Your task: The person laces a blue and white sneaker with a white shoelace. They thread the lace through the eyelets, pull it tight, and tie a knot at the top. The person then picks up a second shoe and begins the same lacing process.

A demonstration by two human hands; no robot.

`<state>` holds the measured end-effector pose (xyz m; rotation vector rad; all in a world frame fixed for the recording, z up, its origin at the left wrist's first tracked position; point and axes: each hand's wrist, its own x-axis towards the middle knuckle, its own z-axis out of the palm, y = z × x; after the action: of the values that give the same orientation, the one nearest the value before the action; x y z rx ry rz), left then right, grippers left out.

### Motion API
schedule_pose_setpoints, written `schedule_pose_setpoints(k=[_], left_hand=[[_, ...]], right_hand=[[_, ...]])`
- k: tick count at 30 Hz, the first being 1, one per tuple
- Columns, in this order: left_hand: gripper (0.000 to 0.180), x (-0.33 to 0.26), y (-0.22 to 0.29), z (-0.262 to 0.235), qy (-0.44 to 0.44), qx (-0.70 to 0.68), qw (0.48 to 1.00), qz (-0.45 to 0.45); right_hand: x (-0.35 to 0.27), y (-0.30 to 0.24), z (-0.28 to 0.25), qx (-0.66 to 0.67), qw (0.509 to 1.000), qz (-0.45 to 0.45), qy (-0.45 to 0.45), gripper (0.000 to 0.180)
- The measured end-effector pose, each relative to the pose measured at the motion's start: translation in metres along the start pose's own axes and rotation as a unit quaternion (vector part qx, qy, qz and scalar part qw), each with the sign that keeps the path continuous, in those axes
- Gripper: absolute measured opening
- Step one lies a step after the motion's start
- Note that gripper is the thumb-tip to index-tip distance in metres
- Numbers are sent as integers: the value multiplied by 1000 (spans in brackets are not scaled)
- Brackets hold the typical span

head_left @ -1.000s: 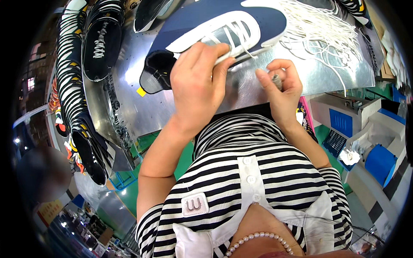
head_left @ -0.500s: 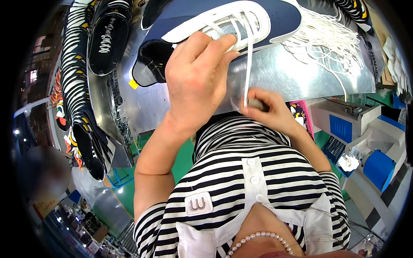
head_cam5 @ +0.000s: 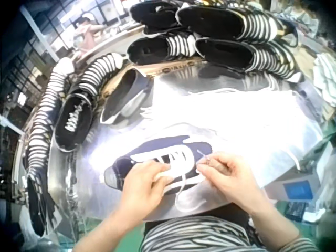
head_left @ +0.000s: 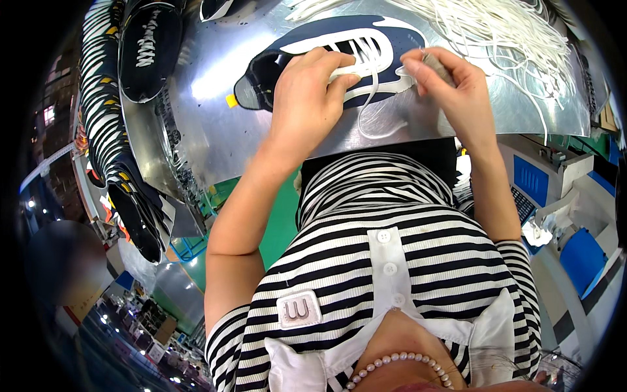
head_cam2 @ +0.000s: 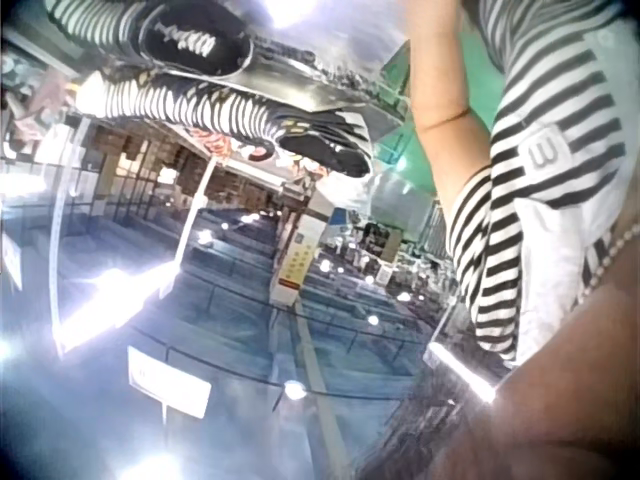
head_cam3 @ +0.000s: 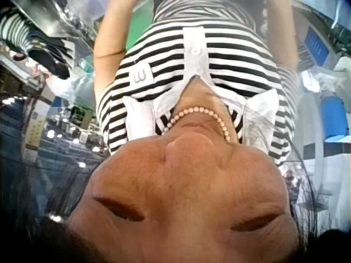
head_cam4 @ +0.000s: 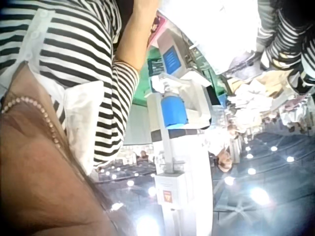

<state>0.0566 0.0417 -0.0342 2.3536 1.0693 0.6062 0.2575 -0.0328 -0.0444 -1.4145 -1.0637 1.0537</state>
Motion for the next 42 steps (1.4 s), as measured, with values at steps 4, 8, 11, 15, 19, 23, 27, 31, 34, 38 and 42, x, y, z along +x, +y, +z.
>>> schedule_pose_setpoints(k=[4, 8, 11, 15, 19, 23, 27, 31, 34, 38, 42], left_hand=[[17, -4, 16, 4, 50, -13, 998, 27], [14, -4, 26, -2, 73, -33, 996, 31], [13, -1, 29, -5, 111, -4, 990, 83], [17, 9, 21, -17, 126, 5, 987, 95], [20, -3, 0, 3, 12, 26, 999, 33], [19, 4, 3, 0, -33, -2, 999, -5], [22, 9, 7, -8, -99, -102, 985, -99], [28, 8, 3, -8, -115, -142, 975, -123], [33, 10, 0, 0, -111, -139, 974, -139], [31, 12, 3, 7, -84, -54, 988, -122], [26, 10, 6, 13, -33, 17, 997, -63]], right_hand=[[-15, 13, 30, -35, 996, 44, 63, 20], [-9, 14, 32, 109, 992, 51, 33, 16], [-23, 7, 30, 134, 981, 123, -64, 12], [-62, 5, 21, -2, 984, 71, -163, 15], [-56, 7, 16, -31, 992, -18, -122, 17], [-5, -2, 19, -89, 987, -131, 23, 16], [22, 0, 15, -154, 971, -180, 23, 15], [36, -9, 12, -176, 967, -184, -14, 20], [41, -1, 10, -151, 962, -227, 3, 21], [47, 13, 20, 15, 985, -160, 56, 21], [11, 8, 1, -37, 997, -33, 57, 22]])
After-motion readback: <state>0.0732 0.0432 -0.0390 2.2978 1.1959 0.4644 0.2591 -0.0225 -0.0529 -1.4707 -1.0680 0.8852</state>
